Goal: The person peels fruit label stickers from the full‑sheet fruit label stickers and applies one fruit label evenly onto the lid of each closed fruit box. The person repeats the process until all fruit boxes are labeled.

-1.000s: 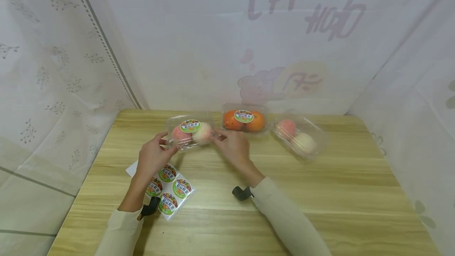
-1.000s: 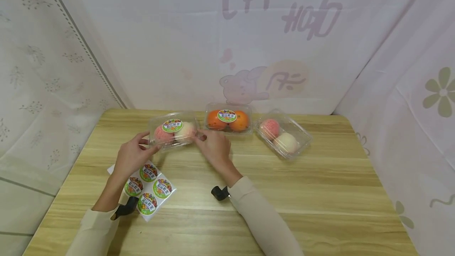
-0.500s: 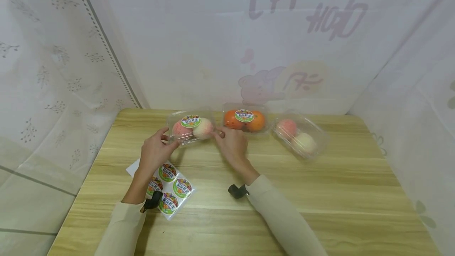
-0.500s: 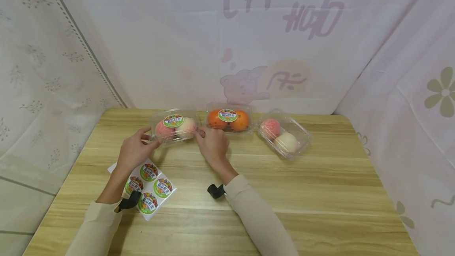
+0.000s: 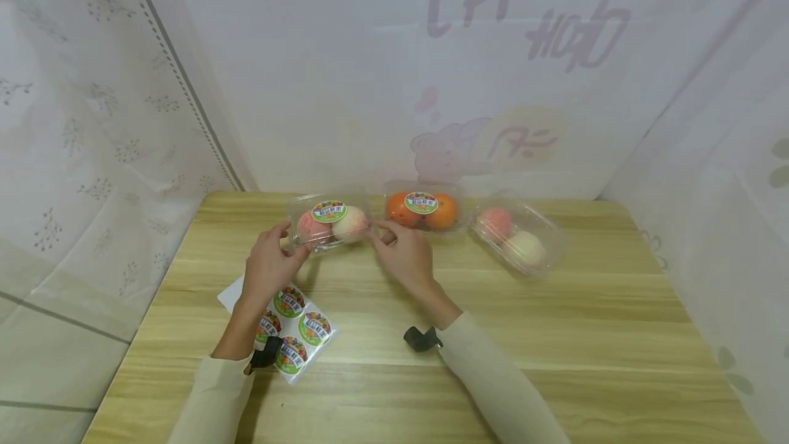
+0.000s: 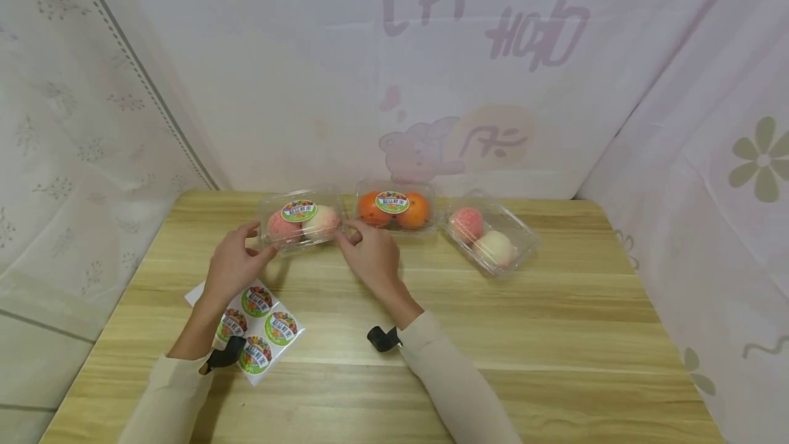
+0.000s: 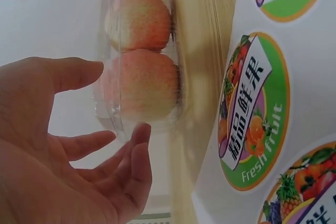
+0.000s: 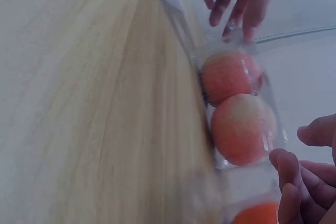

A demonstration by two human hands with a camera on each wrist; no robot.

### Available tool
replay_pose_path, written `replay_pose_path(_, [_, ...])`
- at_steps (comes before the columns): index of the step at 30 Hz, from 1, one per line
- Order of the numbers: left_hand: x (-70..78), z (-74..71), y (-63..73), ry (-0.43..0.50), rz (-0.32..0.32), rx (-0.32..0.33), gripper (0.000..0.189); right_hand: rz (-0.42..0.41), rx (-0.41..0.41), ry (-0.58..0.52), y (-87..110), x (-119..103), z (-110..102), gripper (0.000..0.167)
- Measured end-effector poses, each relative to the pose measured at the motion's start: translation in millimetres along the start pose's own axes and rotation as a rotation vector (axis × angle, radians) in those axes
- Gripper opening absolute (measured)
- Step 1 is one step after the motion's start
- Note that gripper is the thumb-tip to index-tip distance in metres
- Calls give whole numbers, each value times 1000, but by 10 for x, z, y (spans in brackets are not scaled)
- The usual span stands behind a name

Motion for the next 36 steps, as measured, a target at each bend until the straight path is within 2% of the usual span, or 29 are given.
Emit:
replay_pose_path(4, [5,-32,81,12,-38,29,81,16,-3,-37,94,24,-172,31])
replay_pose_path(9, [123,-133,165,36,-26,101,73,6,40,-49,193,68,-451,28])
replay_pose_path(12, [258,-167,199,67,27,134,66,21,59,-59,253,121,-607,26])
replay_pose_path(16, [492,-150,236,125,155,148,56,49,73,-67,326,216,-783,26])
replay_pose_path(19, [654,-68,257,181,238,125,51,65,89,-55,379,302,-913,27])
replay_pose_path(24, [906,153,290,245,319,43,52,85,124,-32,466,484,-1139,29])
replay_pose_path(30, [1146,420,305,263,349,-26,55,74,224,-29,554,685,-1466,24])
replay_pose_path(36, [1352,703,299,285,383,-86,54,129,321,-37,597,941,-1764,21])
Point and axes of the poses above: each hand's wrist, its own y-axis away from the middle knuckle, its own z-axis out of the palm, x = y × z, the point moved 10 cm from there along -y, towards the middle knuckle, and after that the axes turned 7 degrees about z, right-handed, at the moved point
